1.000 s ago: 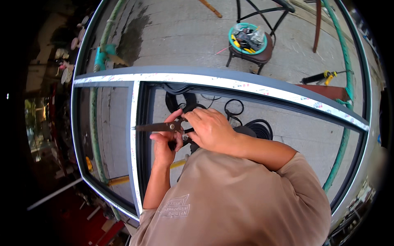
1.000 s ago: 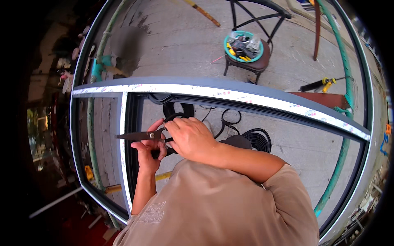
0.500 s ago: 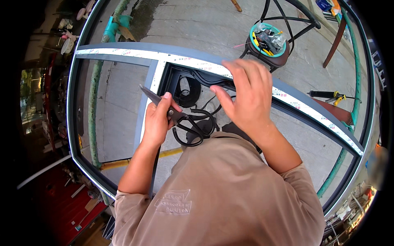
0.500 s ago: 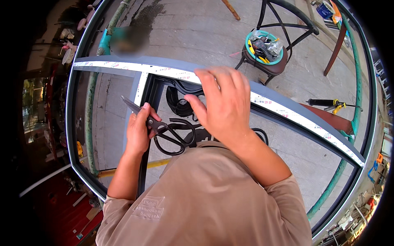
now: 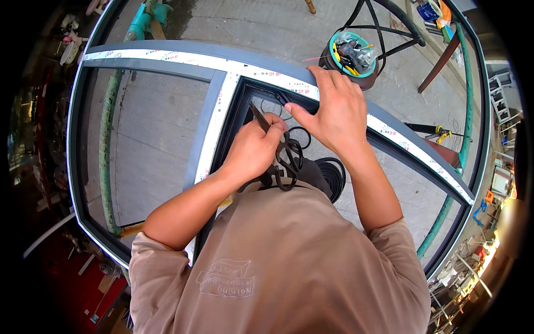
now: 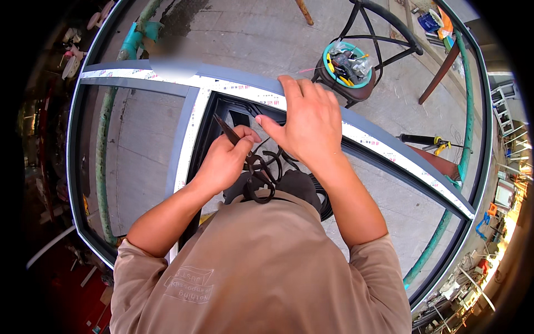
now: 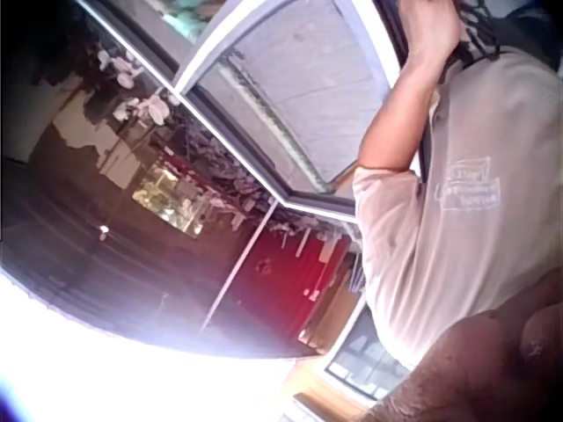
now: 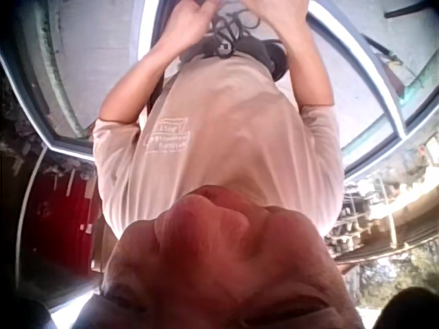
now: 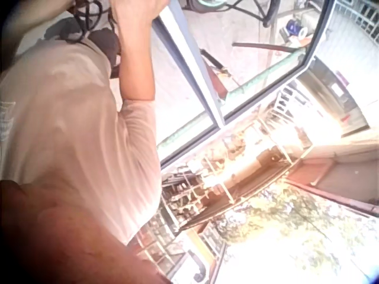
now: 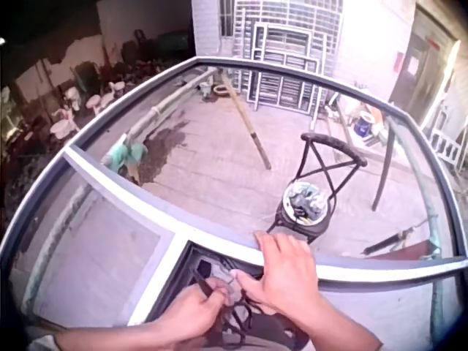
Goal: The person installs a rubber sealing strip into the groove of a metal window frame. The person unrolls the strip by hand and presses it into the channel along the frame, then cuts the strip with shears at the corner.
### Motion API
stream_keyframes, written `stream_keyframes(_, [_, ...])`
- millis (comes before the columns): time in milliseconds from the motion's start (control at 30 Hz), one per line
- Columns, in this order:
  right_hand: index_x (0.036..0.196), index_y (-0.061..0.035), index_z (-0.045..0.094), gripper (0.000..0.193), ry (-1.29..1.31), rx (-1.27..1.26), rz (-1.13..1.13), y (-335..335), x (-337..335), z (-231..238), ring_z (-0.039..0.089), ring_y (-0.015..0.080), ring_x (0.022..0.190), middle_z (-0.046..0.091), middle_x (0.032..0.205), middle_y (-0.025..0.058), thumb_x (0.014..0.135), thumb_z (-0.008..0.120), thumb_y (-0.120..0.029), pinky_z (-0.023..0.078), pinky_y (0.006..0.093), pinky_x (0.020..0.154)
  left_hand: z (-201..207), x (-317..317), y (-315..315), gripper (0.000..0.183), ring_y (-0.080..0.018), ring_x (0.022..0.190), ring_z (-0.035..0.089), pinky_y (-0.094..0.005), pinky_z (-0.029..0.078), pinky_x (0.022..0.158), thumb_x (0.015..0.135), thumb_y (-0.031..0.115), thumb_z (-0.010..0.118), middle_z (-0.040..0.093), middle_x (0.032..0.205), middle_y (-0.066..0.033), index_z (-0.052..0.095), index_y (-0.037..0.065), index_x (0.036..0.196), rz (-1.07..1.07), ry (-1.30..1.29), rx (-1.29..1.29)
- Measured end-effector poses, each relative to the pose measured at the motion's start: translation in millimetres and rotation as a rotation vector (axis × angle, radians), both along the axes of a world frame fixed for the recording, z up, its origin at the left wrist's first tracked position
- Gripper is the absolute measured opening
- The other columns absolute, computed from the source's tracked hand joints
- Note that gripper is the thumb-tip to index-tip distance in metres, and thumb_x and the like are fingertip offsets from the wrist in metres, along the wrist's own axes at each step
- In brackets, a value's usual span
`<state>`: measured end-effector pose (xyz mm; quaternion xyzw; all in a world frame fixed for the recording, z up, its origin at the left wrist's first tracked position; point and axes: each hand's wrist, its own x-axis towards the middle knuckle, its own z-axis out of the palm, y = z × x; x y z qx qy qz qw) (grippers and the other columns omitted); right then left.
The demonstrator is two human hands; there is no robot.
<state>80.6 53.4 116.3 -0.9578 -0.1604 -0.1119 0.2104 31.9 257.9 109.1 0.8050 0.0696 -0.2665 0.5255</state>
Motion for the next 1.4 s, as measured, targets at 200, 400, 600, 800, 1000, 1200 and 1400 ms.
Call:
stream_keyframes(200, [0.127,-0.0072,0.071,0.058,-0.03,-0.019,-0.044,7.5,1.1,-4.5,0.069,0.0349,0.107,0.072,0.109,0.0143,0.082,0.089,-0.039,0.05,0.0474,0.093,7.0,21.8,-11.9,0.043,-0.0389,0.089,0.076,-0.0474,0.056,0.085,0.103,0.026,0.053,0.075,0.091,-0.0255,0.074,-0.006,0.122,0.094,-0.027,-0.014])
stream_keyframes(400, [0.125,-0.0066,0.071,0.054,-0.058,-0.056,-0.067,11.0,2.5,-7.8,0.069,0.0356,0.107,0.072,0.108,0.016,0.084,0.087,-0.037,0.05,0.048,0.095,-6.2,21.8,-20.8,0.039,-0.0408,0.083,0.073,-0.0485,0.054,0.079,0.104,0.027,0.054,0.074,0.084,-0.0254,0.076,-0.006,0.106,0.161,-0.191,-0.029])
stream_keyframes(600, [0.136,0.0026,0.066,0.077,-0.103,-0.055,0.091,-7.0,-1.7,-10.6,0.069,0.0382,0.11,0.072,0.114,0.0189,0.082,0.092,-0.046,0.051,0.0491,0.099,-19.0,28.8,-15.7,0.03,-0.0209,0.061,0.055,-0.0397,0.041,0.06,0.104,0.023,0.056,0.062,0.072,-0.0074,0.073,0.0,0.095,0.29,-0.083,-0.165])
stream_keyframes(800, [0.145,0.0035,0.062,0.087,-0.067,-0.106,0.102,-9.8,-6.9,-6.5,0.068,0.038,0.117,0.07,0.123,0.0205,0.083,0.091,-0.048,0.05,0.048,0.105,-1.3,31.8,-11.7,0.024,-0.0071,0.046,0.033,-0.0302,0.021,0.045,0.107,0.023,0.058,0.041,0.061,0.0066,0.067,0.008,0.091,0.317,0.11,-0.363])
stream_keyframes(1000, [0.133,-0.0046,0.069,0.064,-0.049,-0.024,-0.017,1.7,-4.3,-9.8,0.068,0.0379,0.118,0.072,0.118,0.0181,0.087,0.088,-0.044,0.05,0.0495,0.102,-5.1,35.0,-1.9,0.033,-0.0099,0.046,0.037,-0.0323,0.023,0.045,0.106,0.027,0.057,0.044,0.059,0.003,0.073,-0.001,0.108,0.217,0.108,-0.322])
stream_keyframes(1200, [0.13,-0.0058,0.07,0.054,-0.094,-0.044,-0.034,6.2,-5.4,-10.6,0.068,0.0364,0.114,0.072,0.116,0.0167,0.09,0.086,-0.039,0.049,0.0495,0.101,0.6,34.8,-1.8,0.038,-0.0107,0.047,0.038,-0.032,0.025,0.046,0.104,0.025,0.057,0.046,0.062,0.0022,0.074,-0.005,0.122,0.229,0.139,-0.392])
stream_keyframes(1400, [0.133,-0.0038,0.067,0.059,-0.174,-0.106,-0.001,1.3,-4.4,-20.3,0.068,0.0349,0.114,0.071,0.116,0.0162,0.092,0.085,-0.041,0.05,0.0485,0.1,2.7,34.7,-3.0,0.036,-0.0109,0.047,0.037,-0.0319,0.026,0.047,0.104,0.024,0.056,0.044,0.067,0.0016,0.072,-0.005,0.12,0.28,0.19,-0.455])
